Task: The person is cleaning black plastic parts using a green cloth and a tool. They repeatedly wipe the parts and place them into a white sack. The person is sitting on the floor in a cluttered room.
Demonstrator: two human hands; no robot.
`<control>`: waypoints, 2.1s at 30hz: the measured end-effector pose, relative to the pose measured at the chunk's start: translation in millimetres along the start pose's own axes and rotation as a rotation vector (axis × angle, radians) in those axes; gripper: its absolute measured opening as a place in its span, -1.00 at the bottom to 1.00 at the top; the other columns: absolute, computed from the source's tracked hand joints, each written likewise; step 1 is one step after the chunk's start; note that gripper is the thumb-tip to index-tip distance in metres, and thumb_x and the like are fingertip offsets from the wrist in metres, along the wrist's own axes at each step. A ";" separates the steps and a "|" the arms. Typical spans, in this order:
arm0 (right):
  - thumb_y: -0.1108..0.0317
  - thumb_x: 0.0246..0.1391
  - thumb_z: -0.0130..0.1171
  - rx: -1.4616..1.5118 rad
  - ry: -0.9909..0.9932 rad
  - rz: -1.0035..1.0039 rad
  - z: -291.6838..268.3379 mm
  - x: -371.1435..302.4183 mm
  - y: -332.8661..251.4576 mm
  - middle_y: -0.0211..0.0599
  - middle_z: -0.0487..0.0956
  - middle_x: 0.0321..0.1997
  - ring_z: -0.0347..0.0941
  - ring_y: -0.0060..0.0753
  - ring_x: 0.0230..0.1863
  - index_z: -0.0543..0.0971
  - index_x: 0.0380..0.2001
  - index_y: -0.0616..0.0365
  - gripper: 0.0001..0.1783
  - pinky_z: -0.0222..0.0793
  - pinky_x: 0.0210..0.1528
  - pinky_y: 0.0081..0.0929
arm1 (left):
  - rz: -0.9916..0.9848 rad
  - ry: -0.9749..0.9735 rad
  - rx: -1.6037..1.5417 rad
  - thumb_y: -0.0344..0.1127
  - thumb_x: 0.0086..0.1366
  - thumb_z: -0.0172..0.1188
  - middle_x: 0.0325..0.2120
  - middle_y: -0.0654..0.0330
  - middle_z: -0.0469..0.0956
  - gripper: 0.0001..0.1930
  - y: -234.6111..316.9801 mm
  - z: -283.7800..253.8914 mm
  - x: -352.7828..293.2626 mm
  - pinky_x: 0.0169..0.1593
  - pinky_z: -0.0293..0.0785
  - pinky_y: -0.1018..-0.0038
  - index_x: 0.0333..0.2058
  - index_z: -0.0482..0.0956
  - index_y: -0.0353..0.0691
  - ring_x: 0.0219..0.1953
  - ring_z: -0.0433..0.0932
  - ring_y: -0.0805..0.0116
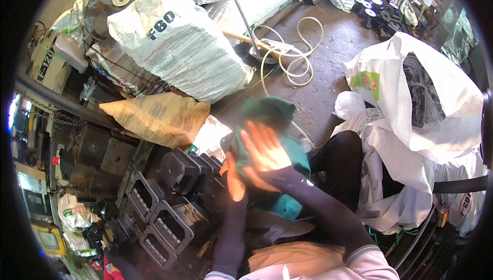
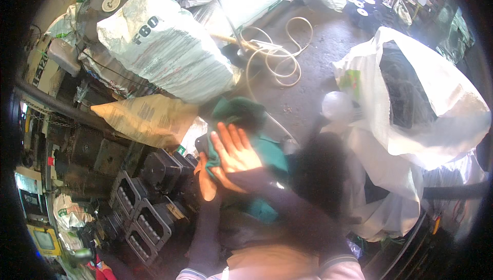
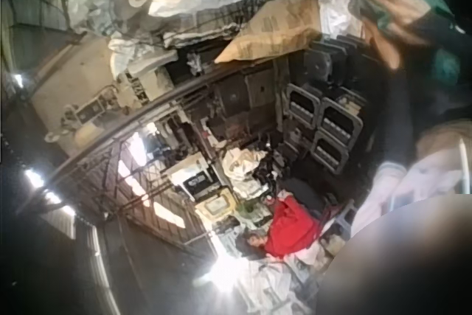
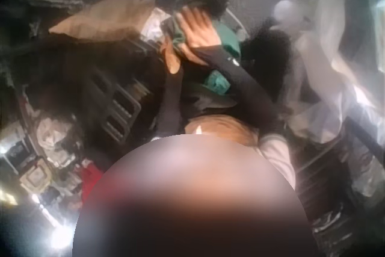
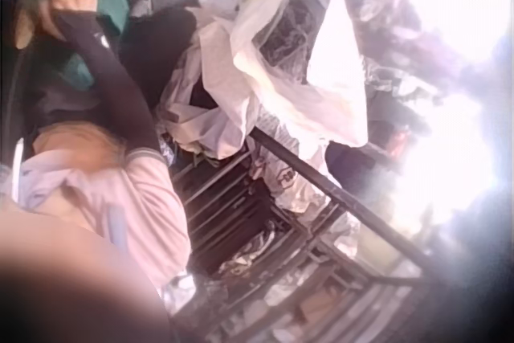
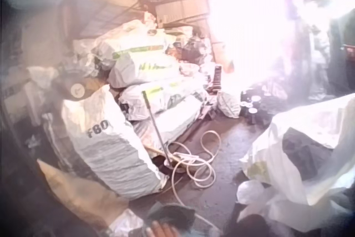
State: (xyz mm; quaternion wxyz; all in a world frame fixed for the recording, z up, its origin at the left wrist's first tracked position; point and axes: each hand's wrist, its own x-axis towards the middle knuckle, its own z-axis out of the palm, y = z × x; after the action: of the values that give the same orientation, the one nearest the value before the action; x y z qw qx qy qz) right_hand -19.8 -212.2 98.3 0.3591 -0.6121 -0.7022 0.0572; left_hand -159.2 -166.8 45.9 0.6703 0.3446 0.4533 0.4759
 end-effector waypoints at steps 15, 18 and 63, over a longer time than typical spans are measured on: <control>0.20 -0.07 0.30 -0.063 -0.010 0.217 0.1 -13.6 2.2 0.40 0.04 0.42 0.11 0.38 0.36 0.16 0.33 0.38 -0.06 -0.03 0.40 0.10 | 0.076 0.016 0.008 0.04 0.49 -0.04 -0.27 0.26 0.61 -0.52 -21.5 11.5 -4.0 -0.18 0.40 0.58 -0.11 0.57 -0.35 -0.26 0.52 0.52; 0.33 -0.18 0.30 -0.064 -0.007 0.075 0.4 -57.9 -7.4 0.31 0.07 0.44 0.15 0.36 0.36 0.22 0.32 0.34 -0.07 -0.04 0.41 0.13 | 0.116 -0.082 0.014 0.05 0.51 -0.10 -0.10 0.17 0.58 -0.47 -15.3 4.4 -3.0 -0.01 0.40 0.54 -0.02 0.54 -0.39 -0.10 0.50 0.46; 0.26 0.40 -0.17 0.926 0.646 0.980 106.0 -97.1 102.3 -0.30 0.53 0.04 0.45 -0.40 0.03 0.44 0.12 0.18 -0.63 0.32 0.16 -0.45 | -0.140 -0.135 0.058 -0.08 0.50 -0.06 -0.10 0.13 0.58 -0.56 2.0 24.3 -22.8 -0.14 0.57 0.47 0.14 0.40 -0.29 -0.16 0.61 0.34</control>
State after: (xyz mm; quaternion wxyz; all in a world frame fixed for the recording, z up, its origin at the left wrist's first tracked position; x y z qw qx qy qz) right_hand 2.4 -236.6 -75.0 0.7020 -0.6273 -0.1125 0.3179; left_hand -140.2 -188.6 62.6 0.7206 0.3626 0.4438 0.3903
